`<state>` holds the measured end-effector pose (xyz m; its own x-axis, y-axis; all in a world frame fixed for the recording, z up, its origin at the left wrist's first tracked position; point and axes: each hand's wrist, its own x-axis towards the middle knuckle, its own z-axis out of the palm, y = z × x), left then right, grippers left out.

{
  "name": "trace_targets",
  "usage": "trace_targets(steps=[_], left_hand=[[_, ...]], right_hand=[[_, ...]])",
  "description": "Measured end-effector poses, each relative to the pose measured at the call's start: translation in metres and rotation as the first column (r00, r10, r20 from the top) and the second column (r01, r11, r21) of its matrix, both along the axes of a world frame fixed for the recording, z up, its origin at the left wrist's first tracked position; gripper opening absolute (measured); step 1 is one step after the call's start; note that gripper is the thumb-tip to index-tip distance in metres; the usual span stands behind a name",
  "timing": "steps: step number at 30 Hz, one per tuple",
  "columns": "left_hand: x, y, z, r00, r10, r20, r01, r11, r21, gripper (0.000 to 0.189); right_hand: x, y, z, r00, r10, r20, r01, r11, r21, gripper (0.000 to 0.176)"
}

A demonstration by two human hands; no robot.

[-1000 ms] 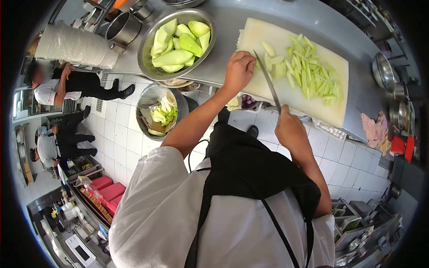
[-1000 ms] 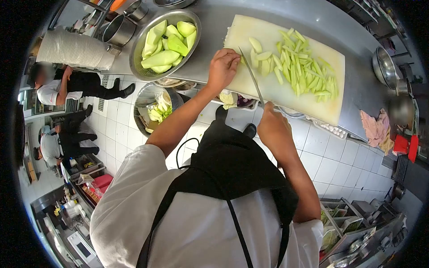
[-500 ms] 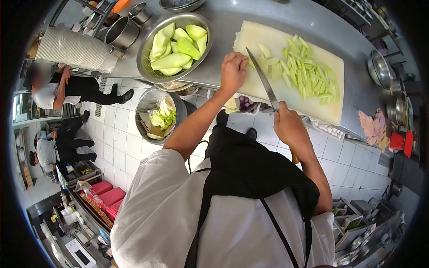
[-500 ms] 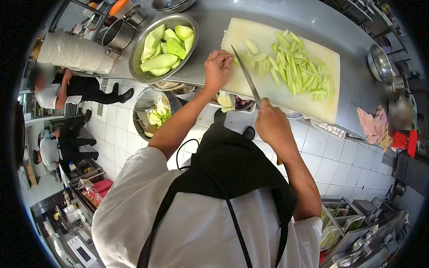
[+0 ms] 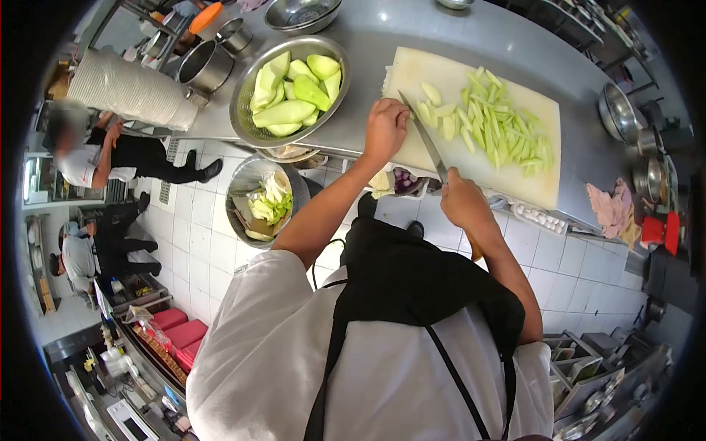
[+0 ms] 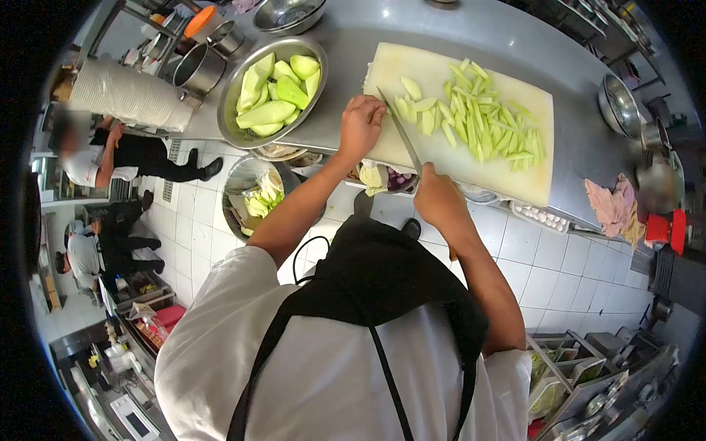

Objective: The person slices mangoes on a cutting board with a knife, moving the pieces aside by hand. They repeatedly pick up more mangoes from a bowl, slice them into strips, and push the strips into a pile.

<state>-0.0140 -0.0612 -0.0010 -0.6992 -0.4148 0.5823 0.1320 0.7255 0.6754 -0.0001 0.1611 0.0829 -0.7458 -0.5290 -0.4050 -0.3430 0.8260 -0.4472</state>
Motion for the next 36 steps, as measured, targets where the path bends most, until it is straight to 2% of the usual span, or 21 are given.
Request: trace_targets(steps=[3, 6, 9, 12, 13, 16, 17, 21, 24, 27, 30, 31, 34, 36], left_hand=[[-0.001, -0.002, -0.005, 0.999, -0.006, 0.054, 0.006, 1.000, -0.001, 0.012], [-0.001, 0.008, 0.010, 0.997, -0.058, 0.046, 0.065, 0.987, -0.150, 0.017], [-0.016, 0.031, 0.031, 0.956, -0.288, 0.052, 0.289, 0.906, -0.309, 0.021], [-0.040, 0.042, 0.039, 0.895, -0.427, 0.129, 0.442, 0.813, -0.378, 0.022], [-0.048, 0.037, 0.034, 0.878, -0.441, 0.186, 0.478, 0.775, -0.413, 0.023], [-0.052, 0.017, 0.023, 0.821, -0.419, 0.388, 0.553, 0.754, -0.355, 0.024], [-0.048, 0.012, 0.018, 0.823, -0.400, 0.403, 0.536, 0.783, -0.317, 0.025], [-0.033, 0.007, 0.015, 0.898, -0.317, 0.304, 0.425, 0.803, -0.417, 0.020], [-0.030, 0.018, 0.022, 0.921, -0.298, 0.251, 0.380, 0.829, -0.411, 0.023], [-0.022, 0.040, 0.031, 0.881, -0.357, 0.310, 0.452, 0.830, -0.328, 0.025], [-0.016, 0.056, 0.020, 0.834, -0.333, 0.441, 0.471, 0.845, -0.252, 0.027], [-0.009, 0.064, 0.016, 0.875, -0.321, 0.362, 0.415, 0.883, -0.220, 0.027], [0.002, 0.076, 0.014, 0.852, -0.380, 0.360, 0.414, 0.910, -0.019, 0.026], [0.005, 0.077, 0.013, 0.846, -0.381, 0.374, 0.397, 0.917, 0.037, 0.025]], right_hand=[[0.004, 0.008, 0.026, 0.998, -0.051, 0.037, 0.054, 0.996, -0.068, 0.028], [0.008, 0.023, 0.049, 0.981, -0.179, 0.078, 0.189, 0.970, -0.150, 0.026], [0.007, 0.051, 0.040, 0.963, -0.267, 0.033, 0.267, 0.933, -0.240, 0.023], [0.007, 0.073, 0.039, 0.940, -0.334, 0.065, 0.340, 0.907, -0.248, 0.022], [0.009, 0.078, 0.042, 0.926, -0.365, 0.100, 0.378, 0.896, -0.234, 0.022], [0.018, 0.093, 0.042, 0.904, -0.414, 0.103, 0.426, 0.886, -0.183, 0.022], [0.022, 0.097, 0.041, 0.904, -0.417, 0.095, 0.428, 0.885, -0.182, 0.022], [0.037, 0.110, 0.036, 0.908, -0.407, 0.097, 0.419, 0.891, -0.178, 0.024], [0.041, 0.111, 0.034, 0.905, -0.405, 0.126, 0.422, 0.892, -0.163, 0.025], [0.044, 0.112, 0.020, 0.924, -0.376, 0.075, 0.383, 0.898, -0.217, 0.022], [0.043, 0.110, 0.011, 0.936, -0.348, 0.048, 0.349, 0.910, -0.223, 0.021], [0.044, 0.108, 0.011, 0.938, -0.344, 0.054, 0.347, 0.914, -0.210, 0.021], [0.045, 0.102, 0.009, 0.946, -0.323, 0.037, 0.324, 0.926, -0.196, 0.021], [0.045, 0.094, 0.018, 0.948, -0.312, 0.060, 0.317, 0.937, -0.145, 0.027]])
